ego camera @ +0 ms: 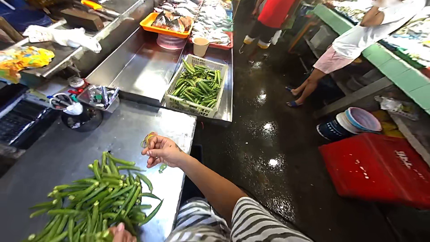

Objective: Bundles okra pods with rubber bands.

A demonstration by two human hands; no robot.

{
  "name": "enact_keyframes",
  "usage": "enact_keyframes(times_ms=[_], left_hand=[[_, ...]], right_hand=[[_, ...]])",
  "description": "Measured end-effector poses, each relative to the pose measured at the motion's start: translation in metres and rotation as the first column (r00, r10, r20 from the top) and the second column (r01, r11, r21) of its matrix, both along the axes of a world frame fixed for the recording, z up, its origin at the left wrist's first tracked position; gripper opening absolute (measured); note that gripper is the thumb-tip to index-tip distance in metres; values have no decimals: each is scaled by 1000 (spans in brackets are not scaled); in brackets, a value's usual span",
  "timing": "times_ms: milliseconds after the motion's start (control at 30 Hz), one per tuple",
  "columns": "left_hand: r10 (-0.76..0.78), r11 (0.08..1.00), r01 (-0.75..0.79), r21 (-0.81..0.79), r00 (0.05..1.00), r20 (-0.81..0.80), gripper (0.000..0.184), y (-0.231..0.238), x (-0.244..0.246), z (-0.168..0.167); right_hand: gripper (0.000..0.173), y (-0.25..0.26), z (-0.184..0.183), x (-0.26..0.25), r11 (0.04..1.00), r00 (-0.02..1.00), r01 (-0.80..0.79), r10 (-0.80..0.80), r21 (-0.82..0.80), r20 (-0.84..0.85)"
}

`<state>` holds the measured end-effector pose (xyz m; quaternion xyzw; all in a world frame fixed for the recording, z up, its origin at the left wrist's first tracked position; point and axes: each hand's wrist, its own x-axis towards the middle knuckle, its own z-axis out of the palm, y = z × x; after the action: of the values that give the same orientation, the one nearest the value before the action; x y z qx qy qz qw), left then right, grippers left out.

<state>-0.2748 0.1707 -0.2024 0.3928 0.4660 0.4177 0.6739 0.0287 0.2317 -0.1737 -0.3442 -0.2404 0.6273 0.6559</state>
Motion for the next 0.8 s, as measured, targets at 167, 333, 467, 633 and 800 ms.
enact_keyframes(times_ms=[167,333,467,633,800], left_hand=[[27,999,-23,28,990,-136,16,-7,20,24],[-78,989,124,85,909,-410,26,2,17,32],[-173,940,323,113,734,-657,29,6,15,49],[-172,968,245,55,807,-564,26,0,1,55],[100,995,-79,-65,890,445,11,-18,-1,41]], right_hand=[[34,-23,-5,-34,919,824,-350,209,182,527],[79,-6,30,-62,712,538,-629,110,312,836],[64,-4,49,-92,598,136,-799,91,55,986],[54,-2,39,-91,476,65,-863,435,-168,898],[28,-35,21,-78,487,625,-768,713,416,319]])
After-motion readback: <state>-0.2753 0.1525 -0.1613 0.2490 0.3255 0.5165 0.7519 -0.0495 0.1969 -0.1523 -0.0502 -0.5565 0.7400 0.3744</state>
